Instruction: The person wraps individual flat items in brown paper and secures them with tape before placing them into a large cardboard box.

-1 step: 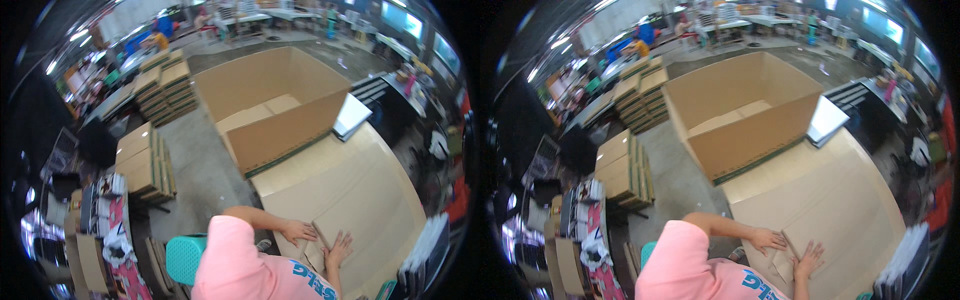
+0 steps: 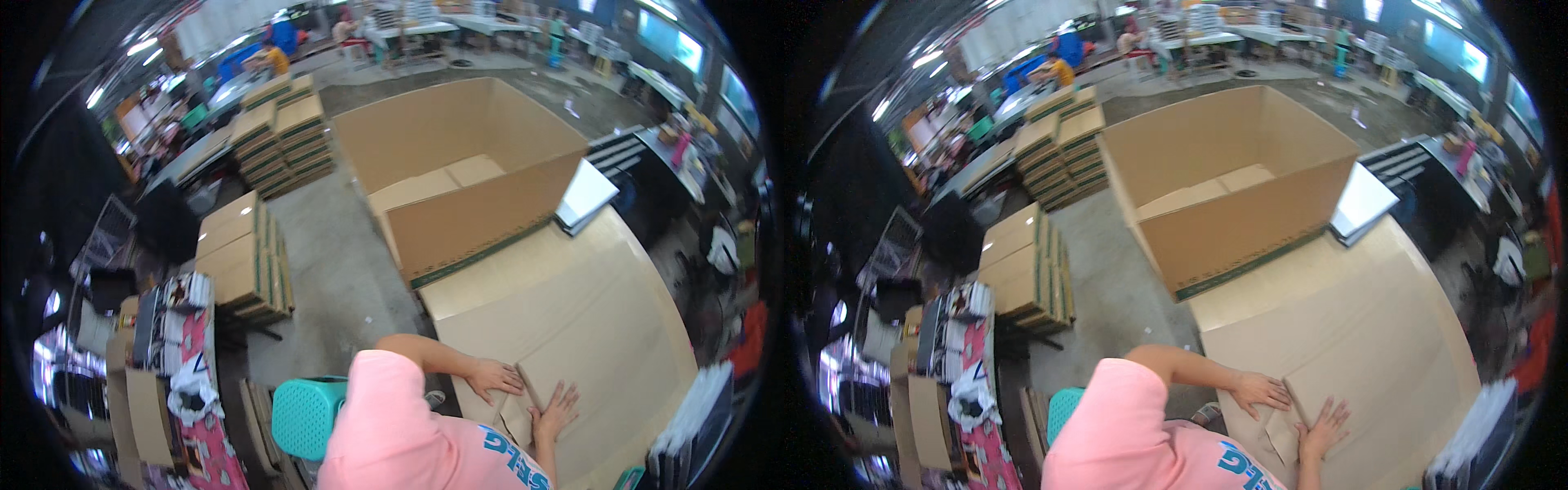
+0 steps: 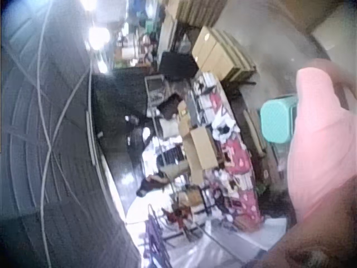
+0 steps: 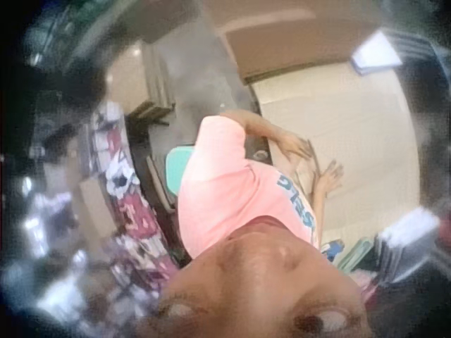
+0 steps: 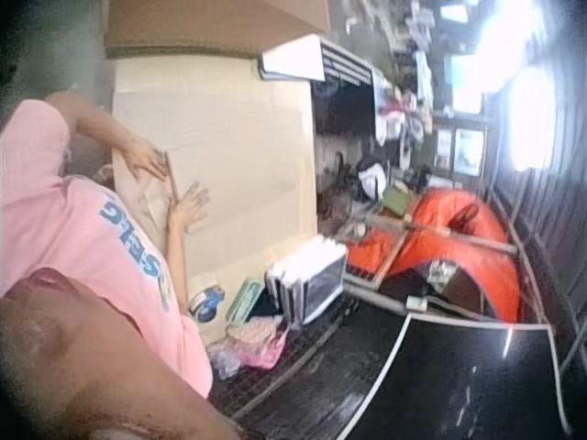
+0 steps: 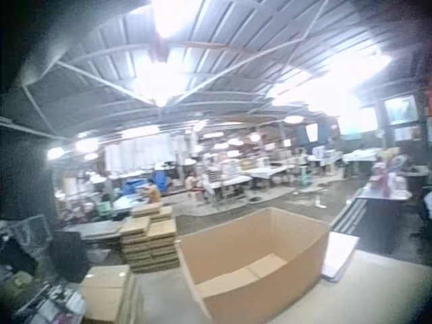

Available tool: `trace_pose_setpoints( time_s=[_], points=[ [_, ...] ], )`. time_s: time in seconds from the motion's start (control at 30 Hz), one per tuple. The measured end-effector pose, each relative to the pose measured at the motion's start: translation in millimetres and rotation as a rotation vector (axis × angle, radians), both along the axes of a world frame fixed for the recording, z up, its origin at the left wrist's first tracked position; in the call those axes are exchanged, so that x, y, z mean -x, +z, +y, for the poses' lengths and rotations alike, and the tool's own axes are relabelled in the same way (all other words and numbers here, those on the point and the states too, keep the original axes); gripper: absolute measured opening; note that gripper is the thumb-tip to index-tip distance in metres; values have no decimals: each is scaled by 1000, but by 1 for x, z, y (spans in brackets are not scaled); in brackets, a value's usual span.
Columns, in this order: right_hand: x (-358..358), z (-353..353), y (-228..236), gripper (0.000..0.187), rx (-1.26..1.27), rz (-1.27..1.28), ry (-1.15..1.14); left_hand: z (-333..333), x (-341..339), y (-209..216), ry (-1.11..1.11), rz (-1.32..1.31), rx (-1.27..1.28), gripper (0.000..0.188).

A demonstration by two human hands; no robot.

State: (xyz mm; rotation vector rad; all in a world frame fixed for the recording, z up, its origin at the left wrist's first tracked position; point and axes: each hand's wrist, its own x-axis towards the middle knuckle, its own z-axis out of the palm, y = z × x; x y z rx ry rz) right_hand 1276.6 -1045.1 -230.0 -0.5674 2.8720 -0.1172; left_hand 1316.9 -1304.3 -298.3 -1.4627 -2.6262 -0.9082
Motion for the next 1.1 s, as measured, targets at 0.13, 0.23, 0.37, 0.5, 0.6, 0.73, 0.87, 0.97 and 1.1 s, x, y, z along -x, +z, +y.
trace_pose_setpoints(
  time_s=[0.13,0.23,0.37,0.5,0.6,0.73,0.87,0.97,1.1],
  points=[
    [-32,50,-50,92,501,23,127,5,-6,-19,96,34,6,82],
    [-53,87,-83,68,244,93,222,13,-10,-9,161,39,4,78],
    [-33,128,-184,71,426,236,266,39,-22,-16,348,165,-12,61],
    [-59,93,-69,90,296,-144,179,57,0,-15,517,-89,233,33],
    [-61,78,-33,75,323,105,37,63,22,20,536,-79,231,30],
    [-23,67,-43,58,442,265,61,54,31,29,553,-128,129,35],
    [-9,62,-61,34,710,204,42,42,16,29,536,-181,7,35],
    [-27,44,-51,31,862,203,-116,9,5,82,629,523,-50,38],
    [-67,1,-23,33,878,200,-196,-33,18,43,309,327,-149,29]
  ],
)
